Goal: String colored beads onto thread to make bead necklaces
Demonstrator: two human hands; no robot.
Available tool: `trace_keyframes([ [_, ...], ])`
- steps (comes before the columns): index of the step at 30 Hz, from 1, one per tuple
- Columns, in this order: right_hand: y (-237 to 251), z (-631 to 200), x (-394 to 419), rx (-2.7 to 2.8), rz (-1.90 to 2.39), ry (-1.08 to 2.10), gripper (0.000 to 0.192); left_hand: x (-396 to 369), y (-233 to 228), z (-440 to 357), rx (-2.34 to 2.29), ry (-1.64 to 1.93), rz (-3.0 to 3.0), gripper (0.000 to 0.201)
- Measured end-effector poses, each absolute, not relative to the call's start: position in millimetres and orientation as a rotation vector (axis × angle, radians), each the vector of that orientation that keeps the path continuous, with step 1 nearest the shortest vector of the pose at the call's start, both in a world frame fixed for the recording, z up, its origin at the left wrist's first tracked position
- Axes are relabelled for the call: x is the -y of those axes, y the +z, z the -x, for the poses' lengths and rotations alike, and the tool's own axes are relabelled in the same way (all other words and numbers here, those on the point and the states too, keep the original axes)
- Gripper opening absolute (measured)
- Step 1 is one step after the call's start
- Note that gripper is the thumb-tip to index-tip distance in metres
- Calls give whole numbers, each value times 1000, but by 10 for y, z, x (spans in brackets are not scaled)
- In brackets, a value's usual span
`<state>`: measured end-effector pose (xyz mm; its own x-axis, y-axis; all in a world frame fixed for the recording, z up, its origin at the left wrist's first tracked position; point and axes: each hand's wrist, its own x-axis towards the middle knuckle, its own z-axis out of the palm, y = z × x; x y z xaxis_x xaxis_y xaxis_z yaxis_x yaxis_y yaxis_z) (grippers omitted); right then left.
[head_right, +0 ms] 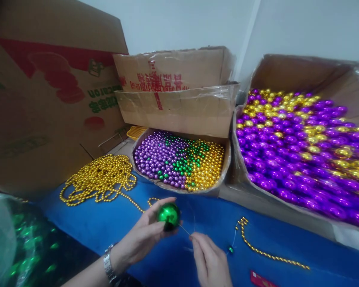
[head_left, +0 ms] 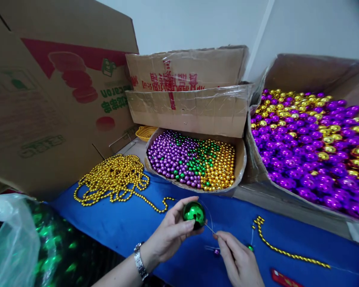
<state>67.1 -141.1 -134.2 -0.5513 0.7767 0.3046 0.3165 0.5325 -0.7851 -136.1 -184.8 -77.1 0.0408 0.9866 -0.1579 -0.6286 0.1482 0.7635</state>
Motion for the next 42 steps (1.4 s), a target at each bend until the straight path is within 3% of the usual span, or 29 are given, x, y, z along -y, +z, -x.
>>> trace_keyframes([
  [15, -1353, -748, 1353, 2121, 921, 923, 23, 1711, -733, 1290, -776, 1308, -589, 52],
  [21, -1397, -811, 1322, 2121, 878, 737, 22, 1635, -739, 1240, -802, 1285, -652, 53],
  [42, -1237, -899, 1280, 1995, 992, 850, 31, 1428, -708, 1199, -845, 1171, -860, 59],
])
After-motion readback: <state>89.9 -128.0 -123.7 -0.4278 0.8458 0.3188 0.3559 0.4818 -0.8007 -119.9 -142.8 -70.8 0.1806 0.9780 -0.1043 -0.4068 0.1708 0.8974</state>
